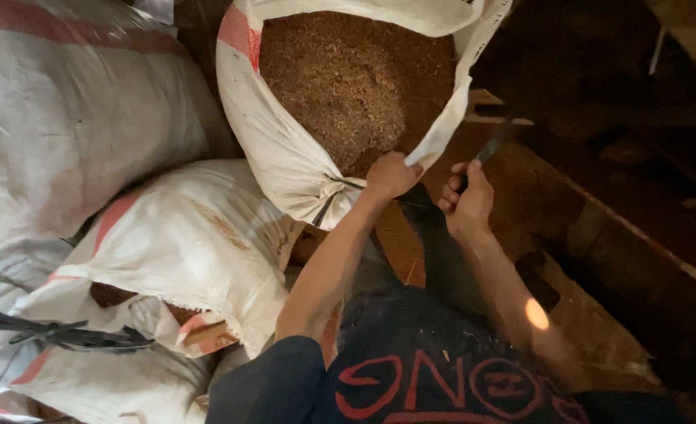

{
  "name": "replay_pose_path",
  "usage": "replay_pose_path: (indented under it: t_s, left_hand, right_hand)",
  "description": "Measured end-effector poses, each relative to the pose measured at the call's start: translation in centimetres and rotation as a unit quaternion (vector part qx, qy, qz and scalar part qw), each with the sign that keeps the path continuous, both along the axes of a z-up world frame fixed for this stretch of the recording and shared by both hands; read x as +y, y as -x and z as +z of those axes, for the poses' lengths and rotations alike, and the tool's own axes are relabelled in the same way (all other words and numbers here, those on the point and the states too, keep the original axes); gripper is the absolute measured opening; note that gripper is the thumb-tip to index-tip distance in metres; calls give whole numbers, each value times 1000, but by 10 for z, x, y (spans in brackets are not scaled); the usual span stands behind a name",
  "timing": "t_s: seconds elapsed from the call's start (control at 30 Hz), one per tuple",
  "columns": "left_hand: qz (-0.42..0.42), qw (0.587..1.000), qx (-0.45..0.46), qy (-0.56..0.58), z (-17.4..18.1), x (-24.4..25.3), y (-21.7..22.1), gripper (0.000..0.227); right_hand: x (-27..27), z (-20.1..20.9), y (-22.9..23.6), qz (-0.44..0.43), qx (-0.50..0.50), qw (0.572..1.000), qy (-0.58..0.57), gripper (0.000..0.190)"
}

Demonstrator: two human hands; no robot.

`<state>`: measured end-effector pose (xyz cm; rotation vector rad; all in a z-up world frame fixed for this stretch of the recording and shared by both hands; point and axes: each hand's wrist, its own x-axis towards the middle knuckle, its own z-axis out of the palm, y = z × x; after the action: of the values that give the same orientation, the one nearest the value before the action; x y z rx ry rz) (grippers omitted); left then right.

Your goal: The person ties the top of a large white sack filled with brown granular material using a black plastic tie. They gather the sack opening, thread the tie through, and pull it tight to secure the contents.

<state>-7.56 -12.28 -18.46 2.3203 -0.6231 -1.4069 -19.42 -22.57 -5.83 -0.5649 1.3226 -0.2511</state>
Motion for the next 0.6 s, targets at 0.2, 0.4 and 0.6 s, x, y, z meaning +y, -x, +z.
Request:
replay_pose_path:
  t_s: [0.2,0.4,0.6]
  left_hand:
    - [155,909,385,38,-25,18,0,65]
    - [177,938,298,-17,-15,18,10,64]
    - [41,968,246,-32,-8,10,22,71]
  right_hand:
    - [-11,-9,10,49,31,998,-27,32]
    - [5,-29,14,176,89,980,4,27]
    - [16,-53,19,186,68,979,43,21]
